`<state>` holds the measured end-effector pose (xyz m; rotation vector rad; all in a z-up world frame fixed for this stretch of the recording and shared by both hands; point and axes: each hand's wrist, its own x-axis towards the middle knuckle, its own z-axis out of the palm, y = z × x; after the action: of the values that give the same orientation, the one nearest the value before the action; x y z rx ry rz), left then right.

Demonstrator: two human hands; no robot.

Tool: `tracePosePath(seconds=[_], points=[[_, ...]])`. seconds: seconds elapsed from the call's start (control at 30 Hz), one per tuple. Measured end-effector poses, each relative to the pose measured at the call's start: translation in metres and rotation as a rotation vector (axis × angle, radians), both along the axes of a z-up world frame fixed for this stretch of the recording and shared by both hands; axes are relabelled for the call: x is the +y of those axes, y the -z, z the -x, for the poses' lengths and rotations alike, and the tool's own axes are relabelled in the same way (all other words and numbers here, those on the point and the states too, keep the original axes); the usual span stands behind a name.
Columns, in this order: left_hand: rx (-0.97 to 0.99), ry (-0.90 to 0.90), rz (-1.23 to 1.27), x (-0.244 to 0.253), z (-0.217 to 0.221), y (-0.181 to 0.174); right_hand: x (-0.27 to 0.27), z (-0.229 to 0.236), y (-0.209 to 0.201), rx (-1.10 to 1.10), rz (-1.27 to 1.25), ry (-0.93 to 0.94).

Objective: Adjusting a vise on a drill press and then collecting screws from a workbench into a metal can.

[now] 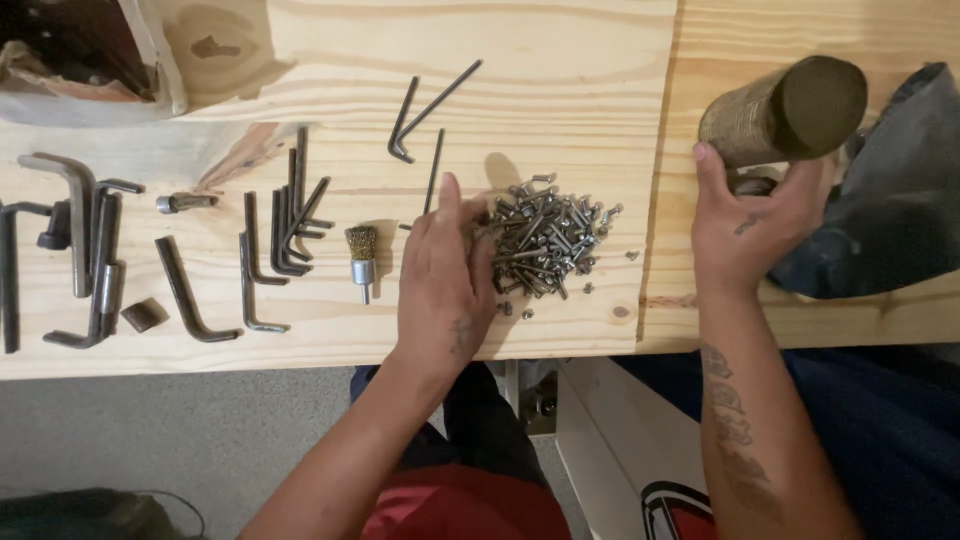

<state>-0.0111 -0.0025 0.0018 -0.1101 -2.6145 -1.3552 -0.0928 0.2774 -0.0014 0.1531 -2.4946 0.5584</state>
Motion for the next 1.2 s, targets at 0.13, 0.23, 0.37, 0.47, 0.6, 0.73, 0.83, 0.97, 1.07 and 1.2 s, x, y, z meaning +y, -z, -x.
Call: tracePosePath(seconds=[0.13, 0.23, 0.37, 0.47, 0.6, 0.73, 0.83, 0.97, 1.07, 1.2], points=[[0.12, 0.005, 0.011, -0.001, -0.005, 0.006, -0.006, 0.001, -0.004, -0.018, 0.045, 0.068], [-0.629, 0.104, 0.087, 0.005, 0.025, -0.05, 0.031, -0.008, 0.046, -0.142, 0.125, 0.237], [0.043, 0.163, 0.208, 0.013, -0.006, -0.005, -0.006, 0.0, -0.001, -0.033, 0.064, 0.048], [-0.051, 0.17, 0.151, 0.016, -0.008, -0.001, -0.006, 0.001, -0.005, -0.033, 0.028, 0.134], [0.079, 0.061, 0.061, 0.014, -0.02, 0.005, -0.004, 0.0, -0.001, -0.052, 0.03, 0.112], [-0.039, 0.047, 0.095, 0.008, -0.022, 0.008, -0.003, 0.001, 0.0, -0.052, 0.043, 0.083], [0.079, 0.22, 0.283, 0.006, -0.018, -0.004, -0.009, 0.001, -0.007, -0.073, 0.076, 0.108], [0.204, 0.366, 0.431, 0.008, -0.017, -0.004, -0.005, 0.001, -0.004, -0.066, 0.058, 0.105], [0.141, 0.319, 0.605, 0.014, -0.017, -0.004, -0.009, 0.002, -0.006, -0.108, 0.128, 0.102], [0.136, 0.308, 0.605, 0.021, -0.017, -0.012, -0.002, -0.002, -0.001, -0.086, 0.117, 0.072]])
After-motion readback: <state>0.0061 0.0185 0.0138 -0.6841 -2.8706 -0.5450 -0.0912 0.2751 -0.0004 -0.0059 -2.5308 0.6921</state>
